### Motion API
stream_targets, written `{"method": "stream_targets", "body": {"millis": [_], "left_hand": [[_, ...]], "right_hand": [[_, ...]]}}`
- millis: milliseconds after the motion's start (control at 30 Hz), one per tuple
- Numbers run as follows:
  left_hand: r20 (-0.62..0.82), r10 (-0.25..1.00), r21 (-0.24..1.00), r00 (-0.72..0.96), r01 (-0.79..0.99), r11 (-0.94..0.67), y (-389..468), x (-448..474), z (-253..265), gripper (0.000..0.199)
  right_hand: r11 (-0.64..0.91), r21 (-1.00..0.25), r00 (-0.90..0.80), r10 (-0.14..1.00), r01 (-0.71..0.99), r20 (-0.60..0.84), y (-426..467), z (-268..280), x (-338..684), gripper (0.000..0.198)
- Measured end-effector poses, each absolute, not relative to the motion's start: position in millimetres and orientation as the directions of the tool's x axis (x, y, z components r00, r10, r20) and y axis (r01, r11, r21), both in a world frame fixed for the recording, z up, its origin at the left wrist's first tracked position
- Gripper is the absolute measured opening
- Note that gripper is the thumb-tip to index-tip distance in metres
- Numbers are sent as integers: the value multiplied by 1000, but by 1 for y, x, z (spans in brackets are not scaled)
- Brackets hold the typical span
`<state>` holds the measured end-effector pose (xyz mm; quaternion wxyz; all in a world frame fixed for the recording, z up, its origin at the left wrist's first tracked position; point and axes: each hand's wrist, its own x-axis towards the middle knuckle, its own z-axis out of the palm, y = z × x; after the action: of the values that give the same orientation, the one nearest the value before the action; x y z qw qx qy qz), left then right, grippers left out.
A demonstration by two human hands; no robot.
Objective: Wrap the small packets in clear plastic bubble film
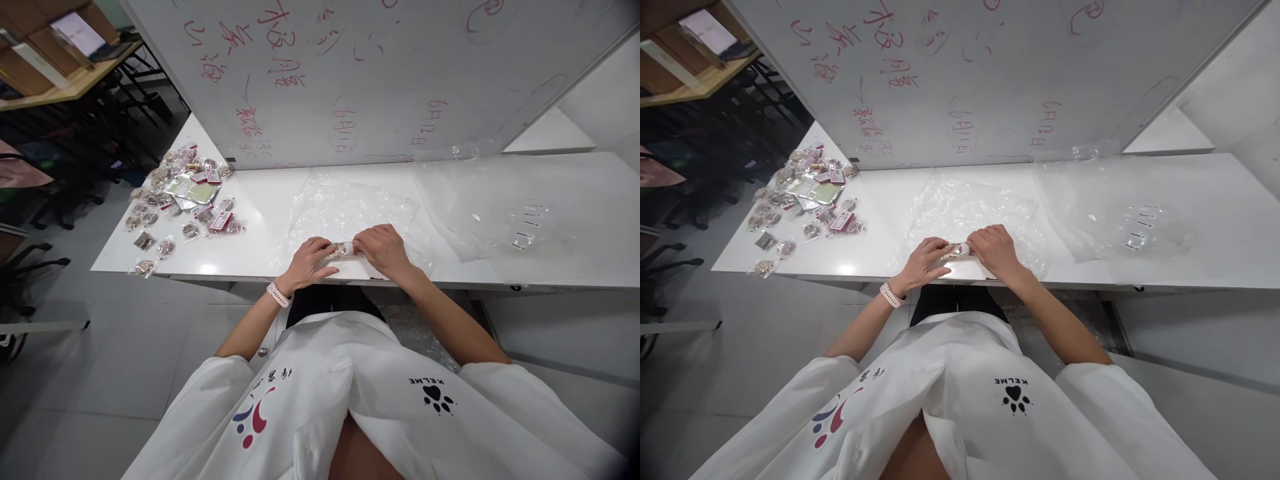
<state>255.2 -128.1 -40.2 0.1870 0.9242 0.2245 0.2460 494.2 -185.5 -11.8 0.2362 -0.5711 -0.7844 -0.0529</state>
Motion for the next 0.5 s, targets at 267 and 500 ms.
{"method": "stream_targets", "body": {"millis": [267, 500], "left_hand": [[410, 757, 613, 509, 461, -641, -127, 272, -56, 28], [330, 820, 687, 468, 477, -549, -128, 276, -48, 18]], "right_hand": [[145, -184, -79, 942, 972, 325, -144, -21, 505, 16], [339, -191, -203, 837, 921, 507, -186, -21, 487, 27]]}}
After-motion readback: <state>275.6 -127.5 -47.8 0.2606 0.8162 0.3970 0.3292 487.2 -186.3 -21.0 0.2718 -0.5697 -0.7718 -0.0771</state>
